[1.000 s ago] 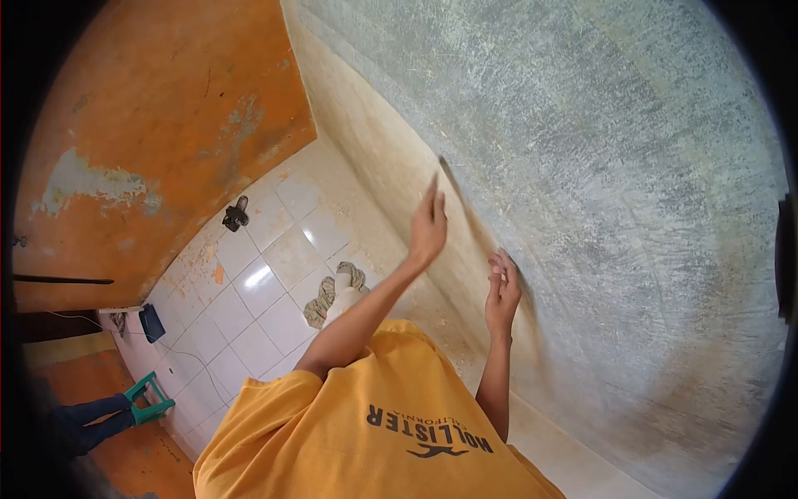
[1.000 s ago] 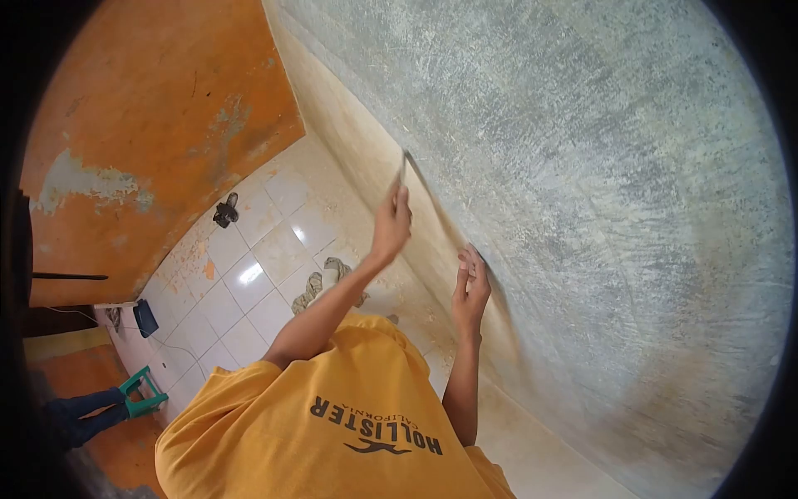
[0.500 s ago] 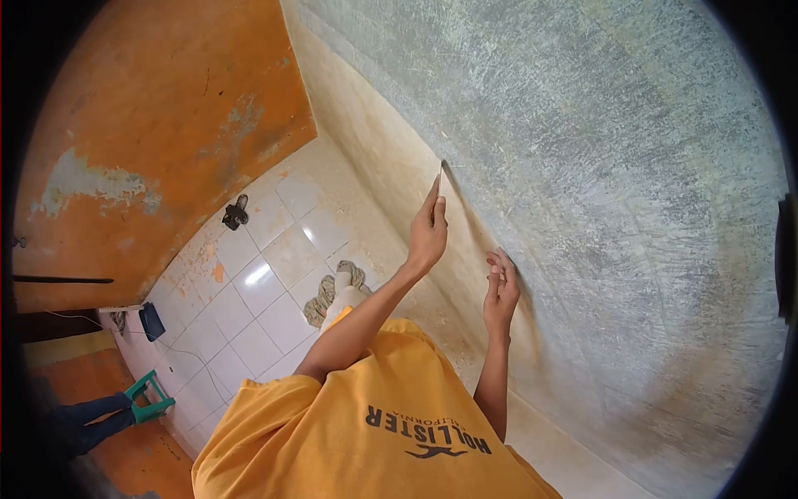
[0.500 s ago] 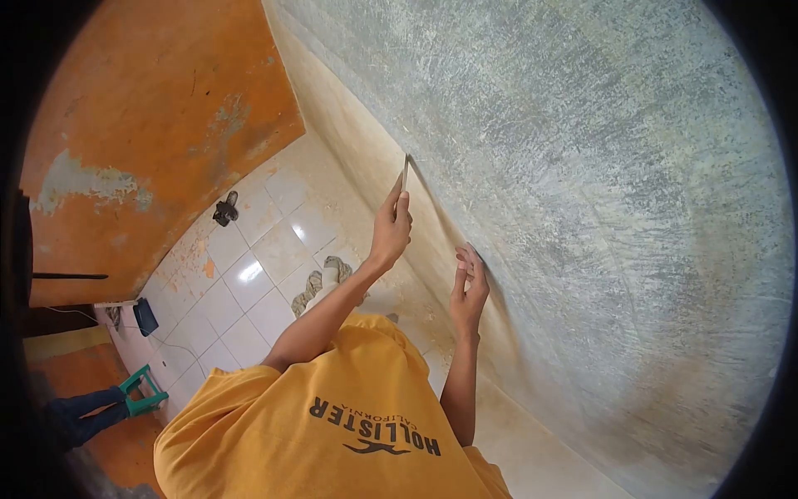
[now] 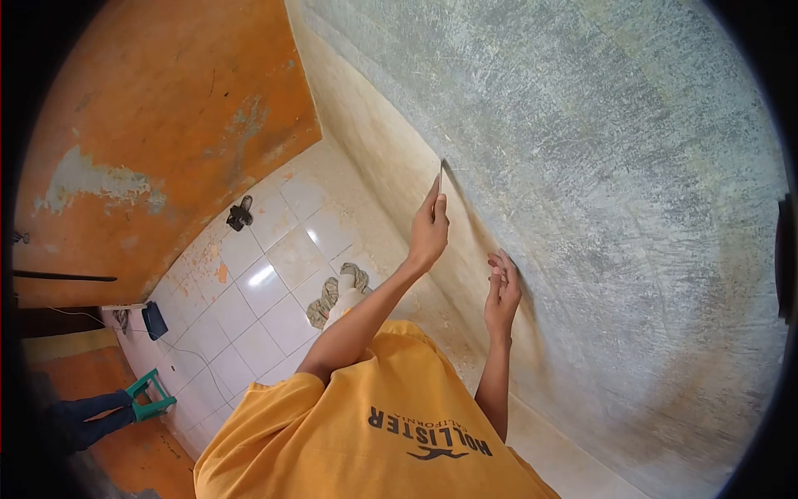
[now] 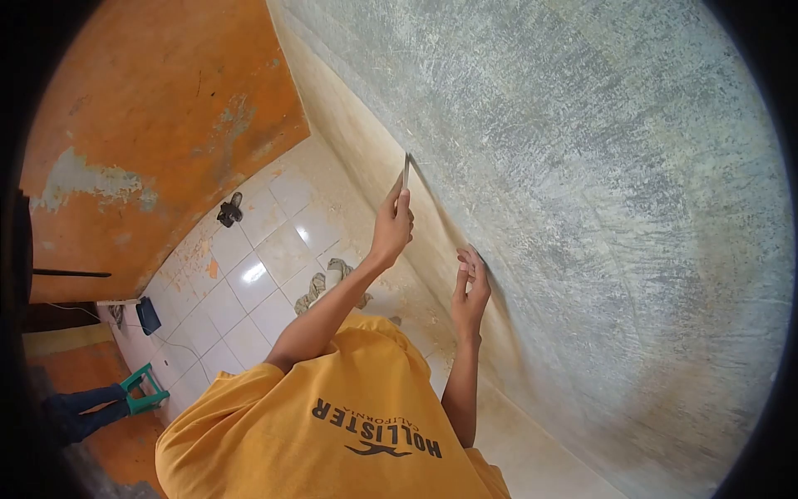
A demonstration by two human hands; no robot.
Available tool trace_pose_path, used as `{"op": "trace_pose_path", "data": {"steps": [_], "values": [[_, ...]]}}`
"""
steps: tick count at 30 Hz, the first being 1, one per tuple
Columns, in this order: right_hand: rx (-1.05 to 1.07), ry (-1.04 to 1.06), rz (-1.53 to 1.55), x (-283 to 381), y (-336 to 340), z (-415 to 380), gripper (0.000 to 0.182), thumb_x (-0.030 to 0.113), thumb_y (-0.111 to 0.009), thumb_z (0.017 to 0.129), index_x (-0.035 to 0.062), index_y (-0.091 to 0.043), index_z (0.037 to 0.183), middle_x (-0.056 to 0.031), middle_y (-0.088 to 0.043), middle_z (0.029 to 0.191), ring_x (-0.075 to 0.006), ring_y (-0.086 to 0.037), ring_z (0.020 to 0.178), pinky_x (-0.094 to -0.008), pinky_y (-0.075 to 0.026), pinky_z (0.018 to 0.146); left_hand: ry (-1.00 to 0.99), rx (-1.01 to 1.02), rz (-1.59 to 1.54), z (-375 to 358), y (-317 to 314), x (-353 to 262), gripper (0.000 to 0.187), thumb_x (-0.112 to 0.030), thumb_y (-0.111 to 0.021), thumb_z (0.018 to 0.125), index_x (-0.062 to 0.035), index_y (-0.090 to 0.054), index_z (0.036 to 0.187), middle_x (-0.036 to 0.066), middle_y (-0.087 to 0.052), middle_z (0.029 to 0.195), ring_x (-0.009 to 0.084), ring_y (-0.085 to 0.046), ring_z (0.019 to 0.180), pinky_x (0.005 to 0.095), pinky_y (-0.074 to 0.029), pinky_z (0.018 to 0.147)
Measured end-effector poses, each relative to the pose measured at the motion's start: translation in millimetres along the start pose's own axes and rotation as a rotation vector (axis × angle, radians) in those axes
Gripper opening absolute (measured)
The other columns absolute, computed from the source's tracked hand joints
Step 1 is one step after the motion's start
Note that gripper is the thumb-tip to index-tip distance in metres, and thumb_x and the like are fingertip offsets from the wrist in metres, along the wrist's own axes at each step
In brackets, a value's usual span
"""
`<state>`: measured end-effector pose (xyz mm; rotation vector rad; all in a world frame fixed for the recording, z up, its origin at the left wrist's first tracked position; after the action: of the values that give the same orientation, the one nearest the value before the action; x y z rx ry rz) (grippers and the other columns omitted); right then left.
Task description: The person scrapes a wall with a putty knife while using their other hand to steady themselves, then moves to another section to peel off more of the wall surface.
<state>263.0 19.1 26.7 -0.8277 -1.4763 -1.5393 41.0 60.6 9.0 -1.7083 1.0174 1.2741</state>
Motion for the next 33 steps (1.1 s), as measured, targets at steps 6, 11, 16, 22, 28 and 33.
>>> {"op": "trace_pose_path", "data": {"steps": [6,11,16,22,28,33], "values": [[-0.024,0.016,-0.018,4,0,0,0.039,0.02,-0.048,0.11,0.0039,-0.054,0.145,-0.014,-0.069,0.13,-0.0238,-0.067,0.118,-0.0353,-0.051,0.093,-0.038,0.061,0.032,-27,-14,3,0.049,-0.026,-0.043,0.113,-0.0111,-0.041,0.159,0.0,-0.051,0.078,0.0085,-0.042,0.065,0.0274,-0.043,0.062],[-0.013,-0.004,0.012,-3,5,-6,0.04,0.022,-0.047,0.111,0.004,-0.052,0.147,-0.0133,-0.067,0.131,-0.0214,-0.065,0.12,-0.0346,-0.052,0.095,-0.017,0.006,-0.038,-2,0,3,0.051,-0.029,-0.042,0.113,-0.0108,-0.04,0.16,0.0,-0.048,0.076,0.0098,-0.044,0.063,0.0291,-0.045,0.063],[-0.01,0.003,-0.016,2,3,-1,0.04,0.021,-0.046,0.112,0.0033,-0.051,0.147,-0.014,-0.067,0.131,-0.0217,-0.064,0.12,-0.0344,-0.051,0.095,-0.094,-0.003,0.015,-18,-11,4,0.051,-0.029,-0.042,0.113,-0.0088,-0.04,0.16,-0.001,-0.049,0.075,0.0086,-0.045,0.063,0.0281,-0.044,0.062],[-0.033,-0.014,0.034,3,3,-4,0.038,0.019,-0.049,0.11,0.0044,-0.055,0.145,-0.014,-0.07,0.128,-0.023,-0.066,0.119,-0.0349,-0.052,0.092,-0.003,0.034,-0.049,-19,-11,6,0.05,-0.026,-0.042,0.112,-0.0106,-0.041,0.16,0.0,-0.049,0.078,0.0086,-0.044,0.067,0.0269,-0.044,0.063],[-0.027,0.003,0.023,7,4,0,0.038,0.02,-0.049,0.11,0.0035,-0.055,0.145,-0.0149,-0.07,0.127,-0.0241,-0.067,0.117,-0.0363,-0.053,0.094,0.005,-0.019,-0.107,6,3,6,0.05,-0.027,-0.043,0.112,-0.0095,-0.041,0.159,0.0,-0.05,0.076,0.0095,-0.043,0.064,0.0282,-0.044,0.062],[-0.017,0.029,0.01,10,2,2,0.038,0.019,-0.049,0.11,0.0025,-0.054,0.144,-0.0152,-0.07,0.127,-0.0246,-0.068,0.117,-0.0364,-0.053,0.095,-0.041,0.005,-0.014,-17,-15,19,0.05,-0.028,-0.043,0.112,-0.0084,-0.042,0.159,0.0,-0.05,0.074,0.0098,-0.044,0.06,0.0297,-0.043,0.058]]}}
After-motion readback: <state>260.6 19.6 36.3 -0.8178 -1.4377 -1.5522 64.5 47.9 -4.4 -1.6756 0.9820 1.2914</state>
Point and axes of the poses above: each hand's wrist, its own z-axis towards the middle knuckle, its own y-axis out of the back of the hand, x = y × z, the point moved 9 cm from there along z, towards the middle knuckle
